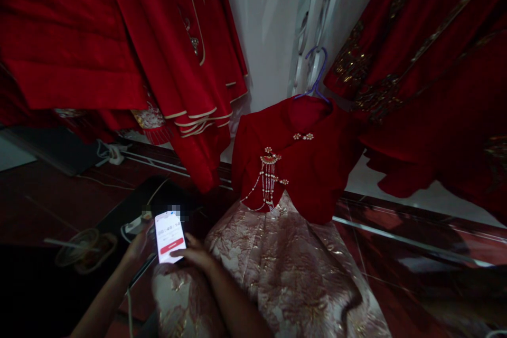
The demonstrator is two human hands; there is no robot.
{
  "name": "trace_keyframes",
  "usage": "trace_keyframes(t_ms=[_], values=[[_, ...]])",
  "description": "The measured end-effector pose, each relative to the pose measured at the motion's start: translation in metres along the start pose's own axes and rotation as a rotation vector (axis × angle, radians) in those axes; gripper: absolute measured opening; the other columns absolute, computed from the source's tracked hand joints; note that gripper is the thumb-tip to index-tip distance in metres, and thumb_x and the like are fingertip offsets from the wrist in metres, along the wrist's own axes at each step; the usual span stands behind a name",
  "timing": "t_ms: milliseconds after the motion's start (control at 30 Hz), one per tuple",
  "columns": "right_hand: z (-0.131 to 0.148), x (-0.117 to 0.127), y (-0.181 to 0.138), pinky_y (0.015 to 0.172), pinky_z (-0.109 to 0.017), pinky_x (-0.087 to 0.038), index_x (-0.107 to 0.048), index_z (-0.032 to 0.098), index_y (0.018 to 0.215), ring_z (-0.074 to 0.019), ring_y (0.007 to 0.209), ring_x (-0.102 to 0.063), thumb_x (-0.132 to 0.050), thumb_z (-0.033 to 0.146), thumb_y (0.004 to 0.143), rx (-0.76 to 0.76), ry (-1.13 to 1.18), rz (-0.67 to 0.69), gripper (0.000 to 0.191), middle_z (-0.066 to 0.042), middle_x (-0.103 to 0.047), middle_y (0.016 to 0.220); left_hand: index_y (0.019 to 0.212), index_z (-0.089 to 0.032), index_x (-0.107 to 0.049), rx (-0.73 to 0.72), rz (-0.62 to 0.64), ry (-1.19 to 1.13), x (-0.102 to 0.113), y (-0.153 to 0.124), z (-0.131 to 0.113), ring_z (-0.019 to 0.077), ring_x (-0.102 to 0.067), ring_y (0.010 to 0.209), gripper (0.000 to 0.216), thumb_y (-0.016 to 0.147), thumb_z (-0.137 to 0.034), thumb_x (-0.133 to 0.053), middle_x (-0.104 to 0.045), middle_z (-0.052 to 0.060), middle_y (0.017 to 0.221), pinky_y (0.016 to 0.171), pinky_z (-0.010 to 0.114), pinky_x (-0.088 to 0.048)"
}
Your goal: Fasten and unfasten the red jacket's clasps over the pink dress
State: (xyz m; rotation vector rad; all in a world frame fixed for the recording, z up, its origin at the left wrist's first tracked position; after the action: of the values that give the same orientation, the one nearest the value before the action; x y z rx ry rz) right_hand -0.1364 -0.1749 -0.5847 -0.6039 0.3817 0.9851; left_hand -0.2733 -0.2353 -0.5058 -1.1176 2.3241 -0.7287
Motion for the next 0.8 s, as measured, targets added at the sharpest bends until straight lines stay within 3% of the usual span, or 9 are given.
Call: trace_keyframes(t_ms=[133, 267, 367, 533, 800], values=[[-0.004, -0.005, 0.005, 0.072, -0.036, -0.05, -0.057, 0.021, 0.121, -0.022, 0.087, -0.065, -0.072, 0.045, 0.062, -0.112, 0.043, 0.045, 0.065, -0.006, -0.067, 0.103, 0.092, -0.015, -0.06, -0.06, -0.101, 0.019, 0.014, 0.005, 0.002, 0.0209, -0.068, 0.065, 0.019, 0.085, -0.028, -0.049, -0.07, 0.006, 0.071, 0.062, 0.031, -0.053], [-0.007, -0.007, 0.005, 0.066, -0.033, -0.05, -0.06, 0.02, 0.118, -0.0201, 0.08, -0.065, -0.073, 0.044, 0.061, -0.168, 0.064, 0.049, 0.064, -0.007, -0.068, 0.099, 0.092, -0.017, -0.059, -0.099, -0.213, 0.091, 0.019, 0.0, -0.001, 0.0175, -0.065, 0.057, 0.015, 0.082, -0.022, -0.049, -0.068, 0.003, 0.068, 0.058, 0.029, -0.051], [-0.005, -0.006, 0.002, 0.075, -0.034, -0.05, -0.058, 0.022, 0.122, -0.0216, 0.09, -0.064, -0.079, 0.042, 0.053, -0.127, 0.077, 0.033, 0.075, -0.005, -0.067, 0.105, 0.096, -0.018, -0.059, -0.11, -0.241, 0.087, 0.017, -0.005, -0.005, 0.0165, -0.065, 0.058, 0.018, 0.082, -0.019, -0.048, -0.067, 0.002, 0.069, 0.06, 0.029, -0.05], [0.0, -0.004, -0.002, 0.09, -0.04, -0.045, -0.05, 0.021, 0.131, -0.0272, 0.107, -0.059, -0.086, 0.038, 0.043, 0.059, 0.084, 0.074, 0.097, -0.006, -0.065, 0.113, 0.102, -0.02, -0.058, -0.157, -0.173, 0.017, 0.021, -0.002, -0.009, 0.0148, -0.063, 0.056, 0.022, 0.082, -0.026, -0.05, -0.066, 0.001, 0.075, 0.055, 0.026, -0.048], [0.0, 0.003, -0.002, 0.095, -0.046, -0.042, -0.048, 0.02, 0.133, -0.029, 0.109, -0.059, -0.087, 0.034, 0.047, 0.165, -0.006, 0.051, 0.095, -0.008, -0.065, 0.117, 0.101, -0.019, -0.059, -0.203, -0.089, -0.013, 0.021, 0.003, -0.01, 0.0162, -0.064, 0.059, 0.023, 0.084, -0.029, -0.047, -0.067, 0.004, 0.08, 0.054, 0.027, -0.049]])
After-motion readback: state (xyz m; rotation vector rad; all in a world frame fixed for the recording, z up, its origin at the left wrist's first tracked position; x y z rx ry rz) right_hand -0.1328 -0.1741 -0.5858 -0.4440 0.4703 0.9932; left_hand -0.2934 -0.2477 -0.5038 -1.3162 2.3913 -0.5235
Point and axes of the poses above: each hand's wrist, its own y-axis towards the middle knuckle, its own x-axis out of the back of the hand, z = x × y, the point moved 2 cm from there along y, towards the middle knuckle
